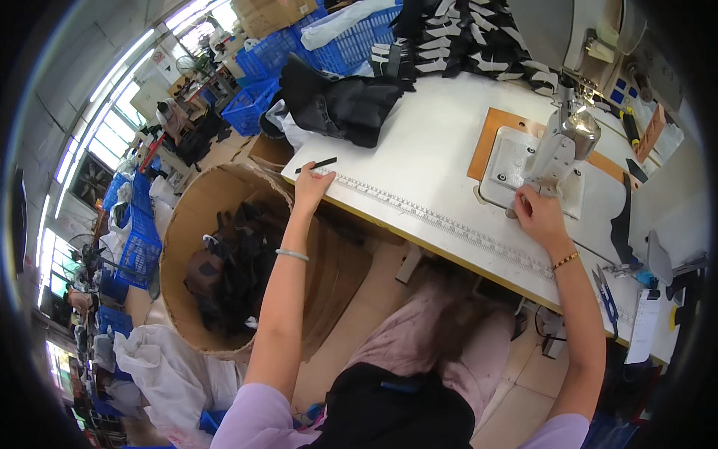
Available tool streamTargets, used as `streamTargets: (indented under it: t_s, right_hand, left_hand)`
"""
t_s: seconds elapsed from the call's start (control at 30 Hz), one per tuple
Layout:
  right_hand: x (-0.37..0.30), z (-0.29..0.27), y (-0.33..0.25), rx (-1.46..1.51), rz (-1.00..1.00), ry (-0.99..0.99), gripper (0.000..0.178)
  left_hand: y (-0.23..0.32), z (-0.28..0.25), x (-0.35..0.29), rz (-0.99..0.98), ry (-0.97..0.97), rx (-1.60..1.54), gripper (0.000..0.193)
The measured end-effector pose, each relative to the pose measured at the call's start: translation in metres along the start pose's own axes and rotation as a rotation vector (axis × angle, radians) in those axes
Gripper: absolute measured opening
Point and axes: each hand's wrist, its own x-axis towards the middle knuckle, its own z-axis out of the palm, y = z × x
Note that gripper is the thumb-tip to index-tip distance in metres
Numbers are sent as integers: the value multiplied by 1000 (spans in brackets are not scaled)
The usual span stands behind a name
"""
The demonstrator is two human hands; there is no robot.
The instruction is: The person trims threads on boot components using snips at a sewing workstation. The person then fits and aligns boot parts and straps together by hand.
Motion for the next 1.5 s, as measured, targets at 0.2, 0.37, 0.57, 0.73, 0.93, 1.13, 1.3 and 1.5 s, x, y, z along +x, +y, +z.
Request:
streamTargets:
  t_s: [0.2,0.37,0.57,0.73,0.93,1.13,1.3,1.5]
  right_hand:
    - [-3,6,-1,-32,17,-38,8]
    - [0,-1,-12,-15,44,-160,8]
    - [93,34,-77,201,247,-311,14]
    - [253,134,-107,1150,1057,-317,60]
    - [311,128,-149,1422,779,-150,38]
    - [366,-45,-202,1266,465,-443,30]
    - [377,-89,-248,1168,513,-409,29]
    - [344,-86,-248,1288,574,-393,31]
  left_hand:
    - [-20,-15,19,426,165,186,40]
    - [-10,-33,50,-37,-381,50,25]
    - [-7,-31,42,235,-144,323,17]
    - [62,-59,11,-65,-63,-195,13]
    - [43,-142,-22,-413,178,-543,36]
    - [52,-198,19,-476,-184,-1102,29]
    - [53,-126,27,148,-75,-1094,34]
    - [72,-163,-9,-10,-321,-1195,36]
